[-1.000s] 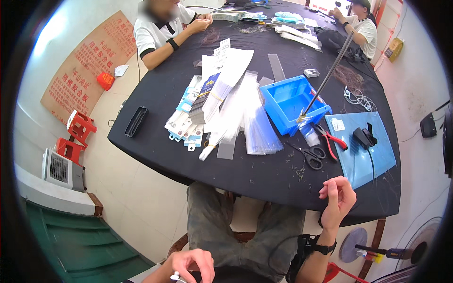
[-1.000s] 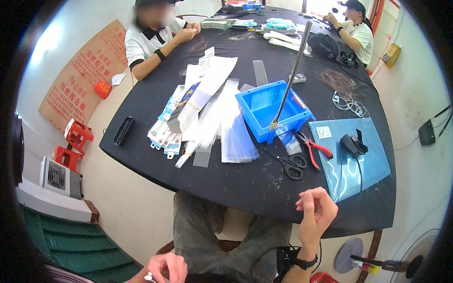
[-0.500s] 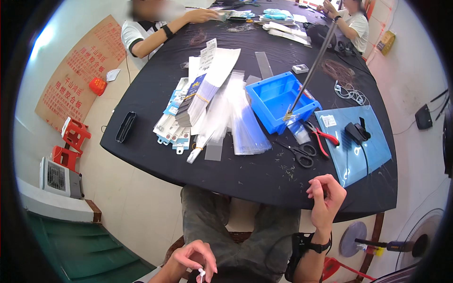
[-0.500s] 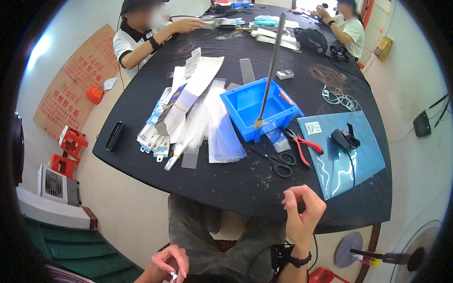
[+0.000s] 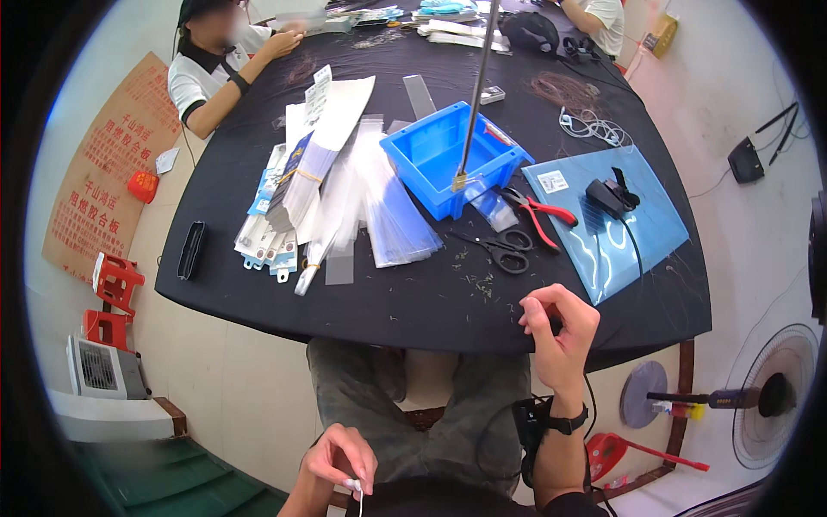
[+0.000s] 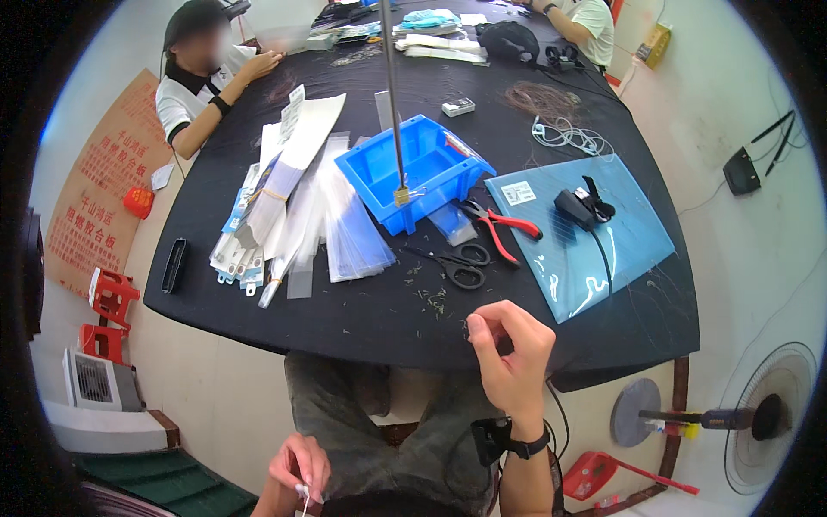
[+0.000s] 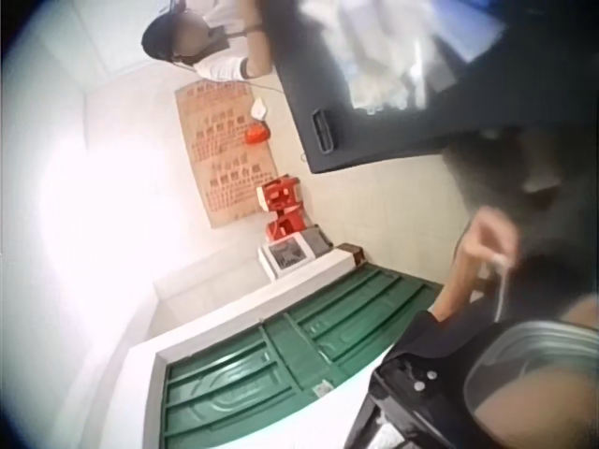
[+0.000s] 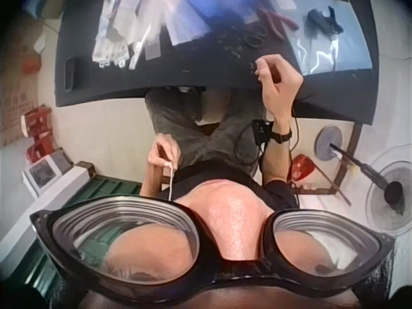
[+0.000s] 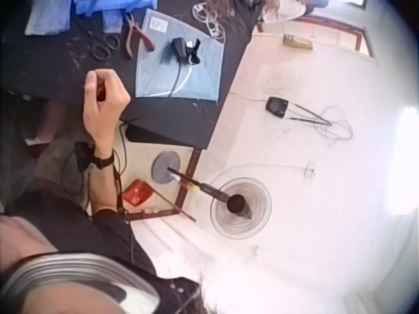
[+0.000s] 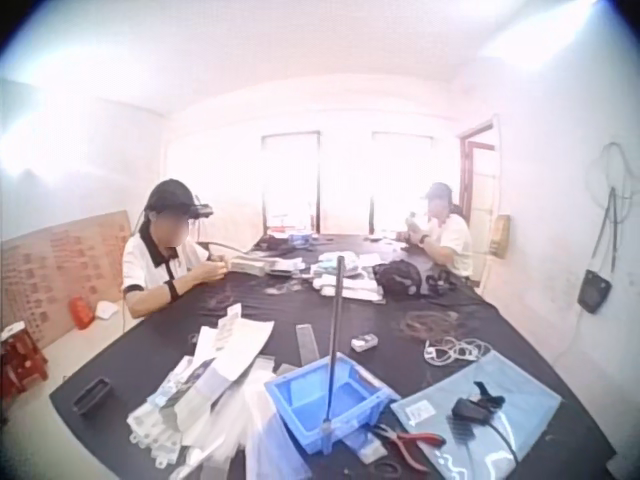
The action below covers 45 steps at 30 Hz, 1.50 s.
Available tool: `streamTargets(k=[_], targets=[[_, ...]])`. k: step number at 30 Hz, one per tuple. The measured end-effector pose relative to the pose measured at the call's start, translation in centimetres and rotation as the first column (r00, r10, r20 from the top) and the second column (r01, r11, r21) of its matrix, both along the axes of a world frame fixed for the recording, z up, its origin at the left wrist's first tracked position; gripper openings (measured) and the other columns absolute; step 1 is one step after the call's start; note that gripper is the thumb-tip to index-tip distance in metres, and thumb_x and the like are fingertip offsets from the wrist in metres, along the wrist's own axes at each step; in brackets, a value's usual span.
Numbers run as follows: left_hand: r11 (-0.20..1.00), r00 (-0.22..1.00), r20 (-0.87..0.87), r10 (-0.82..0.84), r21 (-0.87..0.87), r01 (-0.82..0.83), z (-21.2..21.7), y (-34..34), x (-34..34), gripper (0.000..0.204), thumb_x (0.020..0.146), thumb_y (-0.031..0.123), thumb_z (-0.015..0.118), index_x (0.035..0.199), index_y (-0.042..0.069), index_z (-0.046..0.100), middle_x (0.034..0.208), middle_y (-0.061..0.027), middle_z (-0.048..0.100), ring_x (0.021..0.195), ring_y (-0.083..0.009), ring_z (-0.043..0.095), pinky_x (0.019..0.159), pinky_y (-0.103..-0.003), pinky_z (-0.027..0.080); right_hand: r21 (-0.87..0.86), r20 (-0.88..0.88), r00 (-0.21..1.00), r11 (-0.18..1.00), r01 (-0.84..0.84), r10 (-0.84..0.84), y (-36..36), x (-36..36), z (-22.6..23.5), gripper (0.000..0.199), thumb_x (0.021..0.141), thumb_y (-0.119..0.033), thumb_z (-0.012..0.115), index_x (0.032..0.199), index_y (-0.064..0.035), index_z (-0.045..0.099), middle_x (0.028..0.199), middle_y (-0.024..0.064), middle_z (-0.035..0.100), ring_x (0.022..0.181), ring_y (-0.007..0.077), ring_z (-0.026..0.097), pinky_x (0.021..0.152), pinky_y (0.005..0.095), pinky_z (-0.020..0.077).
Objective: The recorder is assembling fishing hook rigs by threading line through small beads and attaching hooks.
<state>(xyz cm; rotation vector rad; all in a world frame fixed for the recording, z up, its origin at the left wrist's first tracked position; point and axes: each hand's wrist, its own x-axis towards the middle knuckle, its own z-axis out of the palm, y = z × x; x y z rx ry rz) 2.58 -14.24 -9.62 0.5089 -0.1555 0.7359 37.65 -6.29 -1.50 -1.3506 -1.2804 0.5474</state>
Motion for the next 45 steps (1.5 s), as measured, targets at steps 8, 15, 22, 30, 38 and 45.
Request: streamTargets(k=[8, 15, 22, 30, 38, 45], targets=[[1.000, 0.999, 0.036, 0.016, 0.006, -0.017, 0.1, 0.2, 1.3, 0.036, 0.074, -0.015, 0.074, 0.110, -0.012, 0.072, 0.094, -0.0298, 0.073, 0.077, -0.0380, 0.074, 0.066, -0.039, 0.060, 0.025, 0.032, 0.999, 1.000, -0.016, 0.016, 0.1, 0.3, 0.1, 0.010, 0.094, -0.004, 0.069, 0.086, 0.0020, 0.068, 0.070, 0.0039, 0.064, 0.058, 0.0085, 0.058, 0.054, 0.0240, 0.0428], [0.997, 0.998, -0.064, 0.003, 0.077, 0.002, 0.4, 0.5, 1.1, 0.043, 0.073, -0.013, 0.078, 0.115, -0.010, 0.071, 0.094, -0.0268, 0.074, 0.079, -0.0362, 0.075, 0.066, -0.039, 0.059, 0.032, 0.020, 1.000, 0.999, -0.013, 0.012, 0.2, 0.1, 0.0, 0.011, 0.094, -0.004, 0.070, 0.086, 0.0021, 0.068, 0.070, 0.0039, 0.064, 0.057, 0.0085, 0.057, 0.053, 0.0242, 0.0424], [0.997, 0.996, -0.087, 0.020, 0.076, -0.014, 1.5, 0.3, 1.5, 0.043, 0.073, -0.011, 0.079, 0.115, -0.008, 0.071, 0.092, -0.0220, 0.073, 0.080, -0.0326, 0.074, 0.066, -0.037, 0.058, 0.002, 0.012, 1.000, 1.000, 0.004, -0.004, 0.2, -0.1, 0.0, 0.012, 0.093, -0.005, 0.068, 0.084, 0.0023, 0.067, 0.068, 0.0043, 0.064, 0.059, 0.0098, 0.057, 0.057, 0.0251, 0.0435], [0.995, 0.993, -0.109, 0.035, 0.097, -0.024, 2.1, 0.1, 1.5, 0.041, 0.075, -0.009, 0.082, 0.115, -0.007, 0.071, 0.090, -0.0209, 0.070, 0.075, -0.0303, 0.070, 0.063, -0.035, 0.058, 0.003, -0.001, 1.000, 1.000, 0.009, -0.009, 0.2, -0.3, 0.0, 0.012, 0.093, -0.005, 0.068, 0.084, 0.0029, 0.067, 0.069, 0.0041, 0.064, 0.060, 0.0091, 0.058, 0.057, 0.0247, 0.0434], [0.991, 0.990, -0.143, -0.012, 0.131, 0.031, 2.3, -0.2, 1.2, 0.043, 0.073, -0.011, 0.080, 0.115, -0.007, 0.073, 0.092, -0.0198, 0.071, 0.079, -0.0294, 0.072, 0.067, -0.035, 0.055, 0.021, 0.023, 1.000, 1.000, 0.006, -0.006, 0.1, 0.0, -0.3, 0.012, 0.094, -0.006, 0.069, 0.085, 0.0017, 0.067, 0.068, 0.0027, 0.063, 0.058, 0.0081, 0.057, 0.055, 0.0235, 0.0422], [0.969, 0.969, -0.243, -0.048, 0.224, 0.104, 3.2, -0.1, 1.7, 0.044, 0.074, -0.013, 0.081, 0.116, -0.009, 0.073, 0.092, -0.0209, 0.074, 0.081, -0.0290, 0.072, 0.072, -0.037, 0.055, 0.034, 0.025, 1.000, 0.999, -0.013, 0.012, 0.0, 0.2, -0.3, 0.013, 0.095, -0.007, 0.069, 0.085, 0.0015, 0.067, 0.068, 0.0025, 0.063, 0.058, 0.0070, 0.056, 0.053, 0.0233, 0.0415]])
